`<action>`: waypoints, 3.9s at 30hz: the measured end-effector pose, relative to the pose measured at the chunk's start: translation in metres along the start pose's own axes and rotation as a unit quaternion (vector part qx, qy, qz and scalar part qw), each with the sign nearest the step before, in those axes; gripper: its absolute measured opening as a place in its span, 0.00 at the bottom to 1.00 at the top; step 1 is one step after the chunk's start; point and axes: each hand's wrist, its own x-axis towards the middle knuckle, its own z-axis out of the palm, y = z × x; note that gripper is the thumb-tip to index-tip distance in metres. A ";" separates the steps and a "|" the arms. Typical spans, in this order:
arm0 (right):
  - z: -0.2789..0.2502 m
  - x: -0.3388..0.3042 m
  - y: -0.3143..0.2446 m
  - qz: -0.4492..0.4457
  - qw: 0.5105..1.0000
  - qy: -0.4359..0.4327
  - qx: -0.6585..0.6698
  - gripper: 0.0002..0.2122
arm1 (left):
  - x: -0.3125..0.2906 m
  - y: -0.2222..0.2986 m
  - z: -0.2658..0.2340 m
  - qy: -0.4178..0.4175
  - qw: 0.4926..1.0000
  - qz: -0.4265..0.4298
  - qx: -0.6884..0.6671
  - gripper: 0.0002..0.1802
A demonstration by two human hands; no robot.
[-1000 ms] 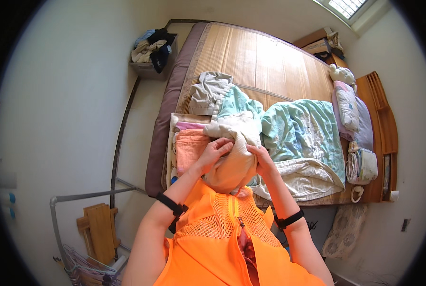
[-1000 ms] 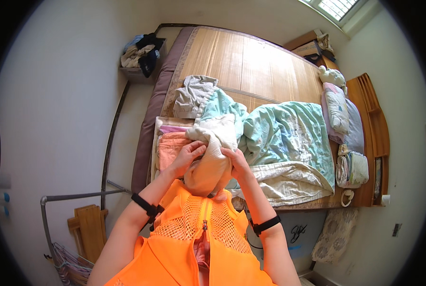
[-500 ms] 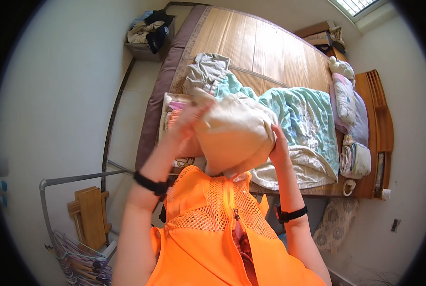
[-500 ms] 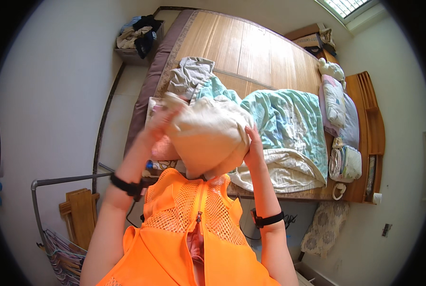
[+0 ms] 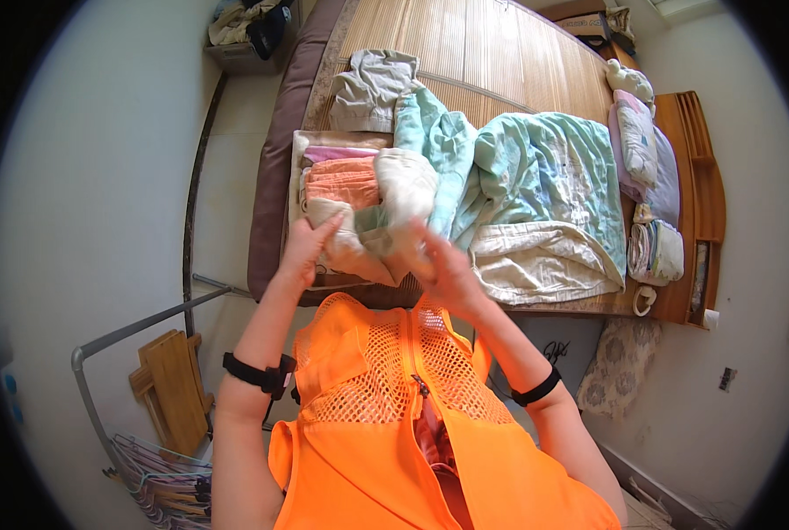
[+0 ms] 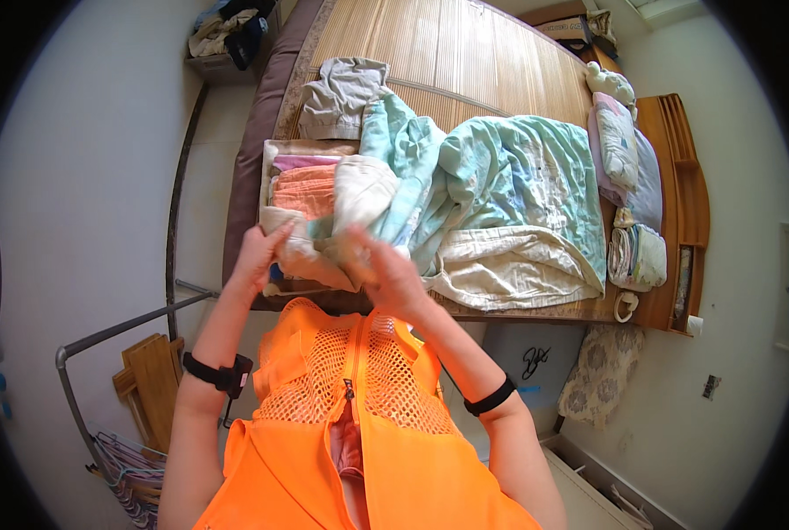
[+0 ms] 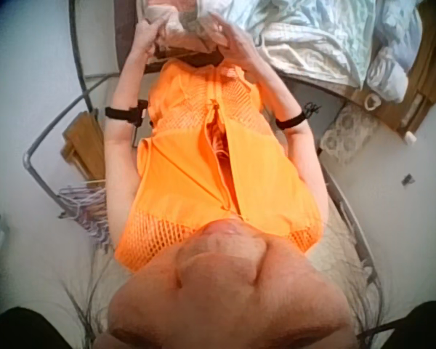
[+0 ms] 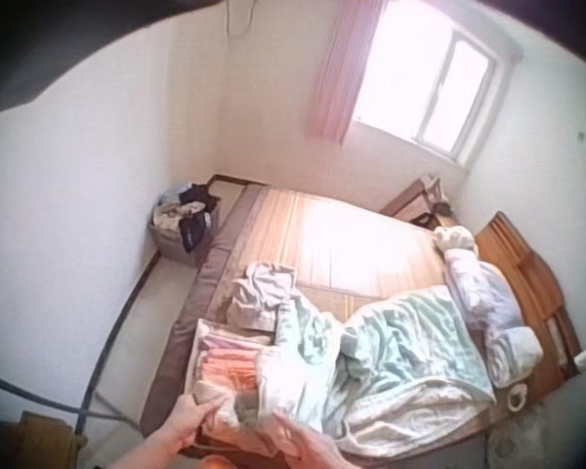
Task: The person folds a light green patterned duvet on a bed. They repeatedly unfold and refold the duvet, smooth it out, and adjust its position before completing a final fold.
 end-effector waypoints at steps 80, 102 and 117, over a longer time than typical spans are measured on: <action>-0.043 -0.159 -0.064 0.157 0.773 0.419 0.449 0.21 | 0.126 -0.120 0.129 -0.070 0.964 -0.052 0.251 0.29; -0.046 -0.142 -0.111 0.245 0.817 0.457 0.251 0.16 | 0.198 -0.073 0.130 0.012 0.990 -0.134 0.029 0.17; -0.061 -0.085 -0.079 0.256 0.929 0.211 0.162 0.18 | 0.312 -0.011 0.153 -0.091 0.986 -0.067 0.122 0.21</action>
